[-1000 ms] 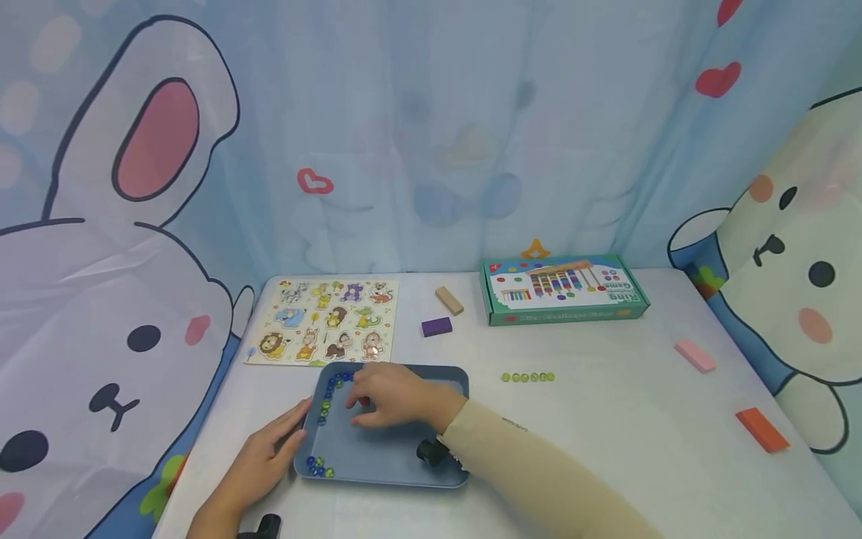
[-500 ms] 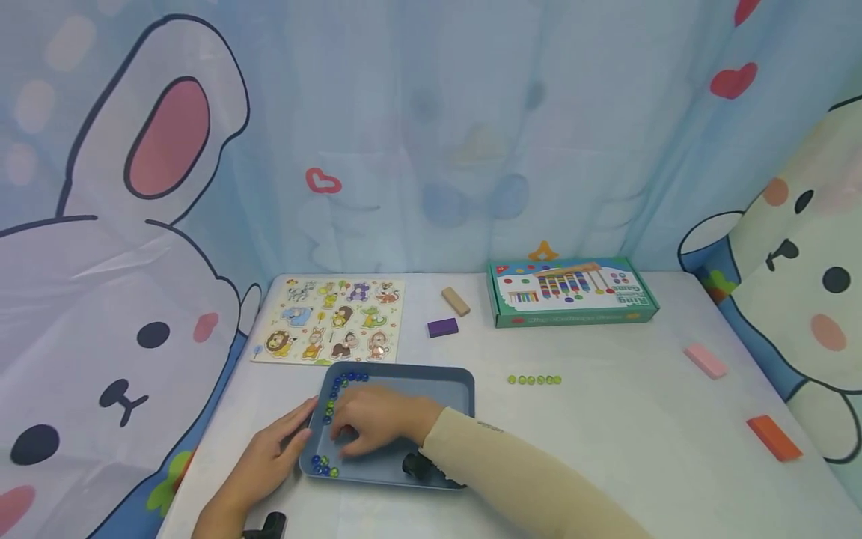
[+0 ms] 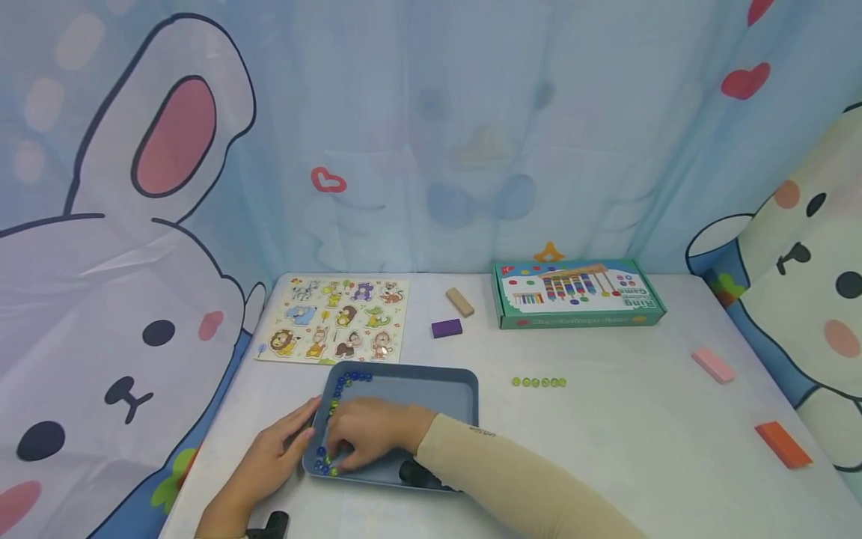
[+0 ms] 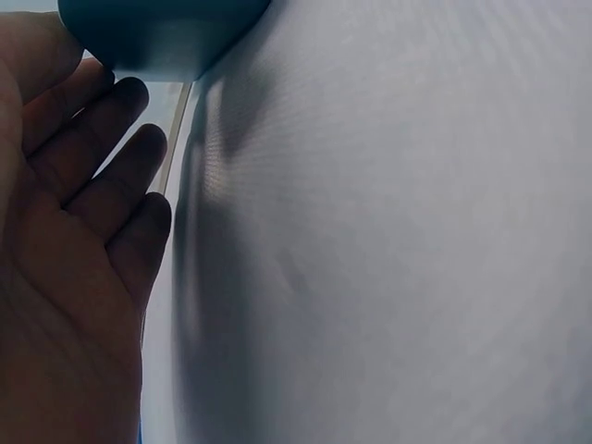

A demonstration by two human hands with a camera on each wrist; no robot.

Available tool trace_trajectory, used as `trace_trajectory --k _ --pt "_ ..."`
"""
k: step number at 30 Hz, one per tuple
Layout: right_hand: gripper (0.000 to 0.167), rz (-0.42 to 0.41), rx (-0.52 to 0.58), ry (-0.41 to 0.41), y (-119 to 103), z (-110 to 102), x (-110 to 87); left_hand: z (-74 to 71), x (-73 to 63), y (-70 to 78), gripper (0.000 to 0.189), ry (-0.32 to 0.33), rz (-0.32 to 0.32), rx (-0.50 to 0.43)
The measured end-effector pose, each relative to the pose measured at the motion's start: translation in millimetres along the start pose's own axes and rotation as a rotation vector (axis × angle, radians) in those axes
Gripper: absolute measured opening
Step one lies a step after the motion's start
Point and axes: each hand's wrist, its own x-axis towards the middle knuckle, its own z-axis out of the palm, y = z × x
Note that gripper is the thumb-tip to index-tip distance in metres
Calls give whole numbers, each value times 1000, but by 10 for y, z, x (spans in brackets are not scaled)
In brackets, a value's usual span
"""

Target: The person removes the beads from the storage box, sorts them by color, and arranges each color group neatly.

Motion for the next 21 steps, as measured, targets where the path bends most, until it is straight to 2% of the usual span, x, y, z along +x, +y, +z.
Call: trace_trajectory --k 10,17,21 --pt "15 6 48 -22 -71 -22 -12 -4 8 -2 50 -3 8 -19" --pt "14 48 54 66 -18 -8 -10 -1 8 -9 50 -1 5 -39" --pt "16 18 54 19 1 27 13 5 3 -12 50 -5 -4 -24"
